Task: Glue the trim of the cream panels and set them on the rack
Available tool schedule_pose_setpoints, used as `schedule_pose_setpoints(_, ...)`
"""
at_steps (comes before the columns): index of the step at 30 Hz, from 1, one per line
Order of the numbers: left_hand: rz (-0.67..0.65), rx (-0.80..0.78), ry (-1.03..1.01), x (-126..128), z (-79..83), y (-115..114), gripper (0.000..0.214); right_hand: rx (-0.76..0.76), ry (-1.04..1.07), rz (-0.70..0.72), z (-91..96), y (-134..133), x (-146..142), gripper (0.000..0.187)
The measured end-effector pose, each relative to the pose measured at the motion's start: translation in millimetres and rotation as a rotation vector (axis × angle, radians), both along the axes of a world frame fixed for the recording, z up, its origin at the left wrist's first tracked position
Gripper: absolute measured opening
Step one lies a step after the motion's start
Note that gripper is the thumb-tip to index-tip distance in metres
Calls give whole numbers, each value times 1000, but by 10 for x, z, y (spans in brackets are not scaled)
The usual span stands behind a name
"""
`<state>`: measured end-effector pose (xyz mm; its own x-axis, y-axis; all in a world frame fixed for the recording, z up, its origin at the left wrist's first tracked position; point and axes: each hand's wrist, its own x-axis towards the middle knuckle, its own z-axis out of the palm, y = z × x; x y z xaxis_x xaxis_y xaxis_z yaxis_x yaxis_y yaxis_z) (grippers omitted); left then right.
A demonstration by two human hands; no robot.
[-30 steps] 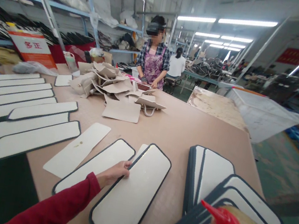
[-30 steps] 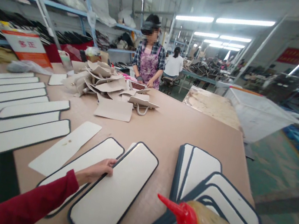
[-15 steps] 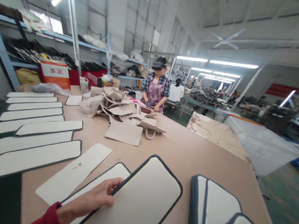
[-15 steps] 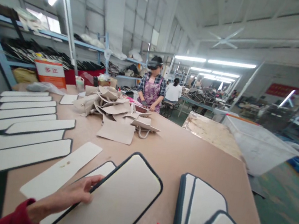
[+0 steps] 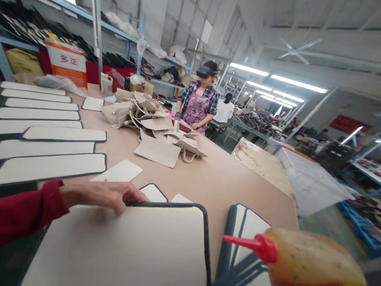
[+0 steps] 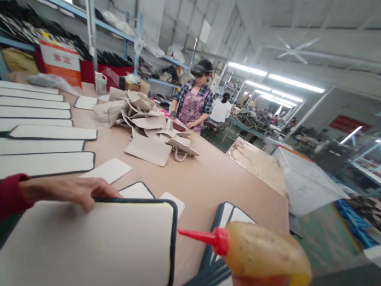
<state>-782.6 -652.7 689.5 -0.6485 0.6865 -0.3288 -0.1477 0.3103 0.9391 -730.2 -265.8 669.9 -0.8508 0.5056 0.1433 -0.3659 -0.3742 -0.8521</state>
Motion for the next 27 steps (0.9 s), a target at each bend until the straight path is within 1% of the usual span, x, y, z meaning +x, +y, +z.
schedule_pose_setpoints(1, -47, -15, -7, 0, 45, -21, 62, -27, 75, 9, 84, -15, -43, 53)
schedule_pose_setpoints(2, -99, -23, -20, -2, 84, -39, 62, -25, 151, 60, 161, -30, -92, 58)
schedule_pose_setpoints(4, -186, -34, -55, -3, 148, -63, 62, 12, 237, 185, 278, -53, -194, 59)
schedule_pose_setpoints(6, -241, -49, -90, 2, 209, -70, 63, 57, 278, 286, 342, -68, -272, 59)
schedule_pose_setpoints(10, -311, -78, -124, 27, 342, -56, 67, 127, 248, 376, 361, -101, -323, 66)
schedule_pose_setpoints(15, -366, -138, -119, 46, 443, -42, 67, 240, 238, 517, 344, -119, -344, 54)
schedule_pose_setpoints(21, -343, -183, -117, 35, 453, -28, 64, 228, 218, 607, 348, -99, -365, 57)
schedule_pose_setpoints(24, -341, -182, -124, 40, 460, -16, 67, 235, 212, 579, 344, -122, -360, 56)
schedule_pose_setpoints(27, -350, -173, -125, 45, 466, -11, 68, 241, 188, 523, 345, -146, -364, 61)
